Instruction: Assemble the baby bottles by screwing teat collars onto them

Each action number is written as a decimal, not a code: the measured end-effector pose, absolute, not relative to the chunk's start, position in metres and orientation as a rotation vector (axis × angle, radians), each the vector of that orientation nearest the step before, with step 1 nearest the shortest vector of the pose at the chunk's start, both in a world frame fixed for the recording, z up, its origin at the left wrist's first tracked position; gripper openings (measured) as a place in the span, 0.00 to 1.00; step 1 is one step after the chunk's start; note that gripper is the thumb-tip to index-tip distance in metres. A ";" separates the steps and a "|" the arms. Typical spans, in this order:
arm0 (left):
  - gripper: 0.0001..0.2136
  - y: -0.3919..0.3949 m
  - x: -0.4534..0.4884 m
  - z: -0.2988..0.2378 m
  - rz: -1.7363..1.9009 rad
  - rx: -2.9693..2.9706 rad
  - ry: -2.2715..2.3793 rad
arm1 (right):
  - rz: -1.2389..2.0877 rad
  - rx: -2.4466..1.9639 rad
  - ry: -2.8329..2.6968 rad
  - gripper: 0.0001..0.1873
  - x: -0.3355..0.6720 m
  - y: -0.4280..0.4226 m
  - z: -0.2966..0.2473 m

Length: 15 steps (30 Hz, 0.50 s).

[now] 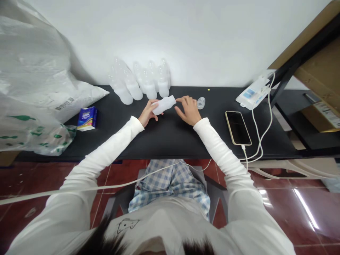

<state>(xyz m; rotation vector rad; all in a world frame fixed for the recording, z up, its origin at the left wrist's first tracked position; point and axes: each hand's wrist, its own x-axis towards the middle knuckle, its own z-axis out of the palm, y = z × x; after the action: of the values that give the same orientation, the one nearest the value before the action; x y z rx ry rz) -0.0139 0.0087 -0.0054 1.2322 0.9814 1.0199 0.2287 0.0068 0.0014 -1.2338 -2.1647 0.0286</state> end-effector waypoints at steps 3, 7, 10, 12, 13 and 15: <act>0.26 0.013 -0.017 -0.015 1.007 1.375 0.925 | 0.160 -1.079 -2.086 0.25 0.218 0.009 -0.010; 0.27 0.023 -0.020 -0.028 1.037 1.619 0.864 | 0.371 -1.003 -1.886 0.25 0.214 0.015 -0.017; 0.29 0.028 -0.022 -0.030 0.979 1.714 0.873 | 0.510 -0.964 -1.802 0.27 0.213 0.019 -0.010; 0.31 0.028 -0.022 -0.028 0.931 1.743 0.890 | 0.585 -0.936 -1.790 0.28 0.211 0.023 -0.003; 0.32 0.028 -0.023 -0.027 0.908 1.754 0.891 | 0.614 -0.926 -1.792 0.27 0.211 0.026 0.000; 0.32 0.028 -0.023 -0.025 0.875 1.773 0.877 | 0.630 -0.931 -1.799 0.26 0.209 0.034 0.009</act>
<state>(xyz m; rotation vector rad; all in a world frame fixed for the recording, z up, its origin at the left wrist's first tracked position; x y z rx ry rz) -0.0233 0.0278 -0.0254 1.7730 0.8773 0.8753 0.2089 0.0337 0.0087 -0.9311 -1.7987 0.6299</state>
